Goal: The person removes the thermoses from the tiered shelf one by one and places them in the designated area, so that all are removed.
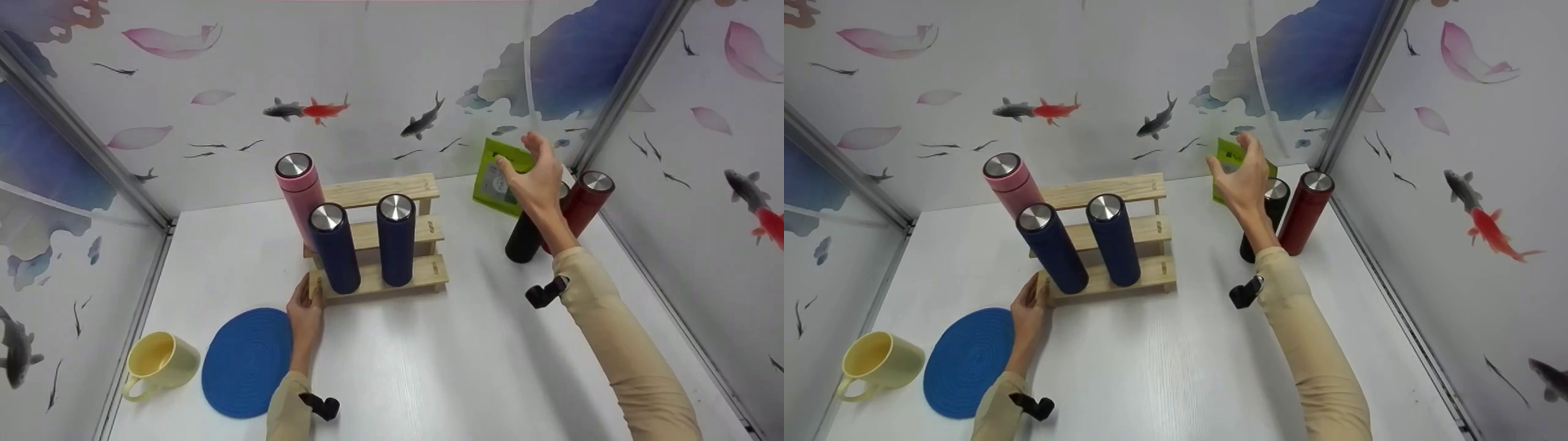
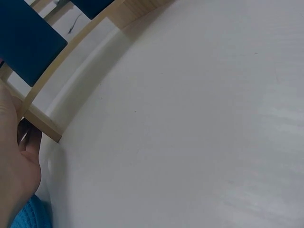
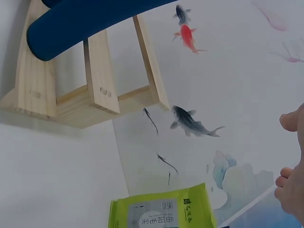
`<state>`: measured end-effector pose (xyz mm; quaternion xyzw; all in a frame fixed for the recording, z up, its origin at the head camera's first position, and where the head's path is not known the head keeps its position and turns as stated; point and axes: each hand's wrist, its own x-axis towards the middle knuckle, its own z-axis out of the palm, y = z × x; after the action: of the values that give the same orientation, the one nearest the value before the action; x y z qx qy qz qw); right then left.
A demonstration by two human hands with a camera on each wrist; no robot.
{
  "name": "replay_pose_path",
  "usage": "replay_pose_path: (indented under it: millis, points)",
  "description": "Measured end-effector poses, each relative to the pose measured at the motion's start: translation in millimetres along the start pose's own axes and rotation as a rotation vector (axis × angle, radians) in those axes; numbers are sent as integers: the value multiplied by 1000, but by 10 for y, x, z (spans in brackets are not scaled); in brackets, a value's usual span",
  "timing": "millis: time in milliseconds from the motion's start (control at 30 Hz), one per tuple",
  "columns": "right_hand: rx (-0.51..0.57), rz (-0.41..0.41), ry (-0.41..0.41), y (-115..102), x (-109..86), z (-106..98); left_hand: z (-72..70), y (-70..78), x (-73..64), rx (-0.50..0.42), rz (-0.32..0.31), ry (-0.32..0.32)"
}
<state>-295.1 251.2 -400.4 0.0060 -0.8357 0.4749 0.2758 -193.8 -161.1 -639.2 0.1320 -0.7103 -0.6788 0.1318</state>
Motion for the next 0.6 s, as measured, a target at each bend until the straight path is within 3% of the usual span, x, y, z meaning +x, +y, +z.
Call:
replay_pose_path:
  millis: [367,600]
  points:
    - [37,-42,-94,-288,9,264,5,-22,19,2,14,18]
    - [65,-76,-113,-452,-25,414,15,-41,27,1,31,24]
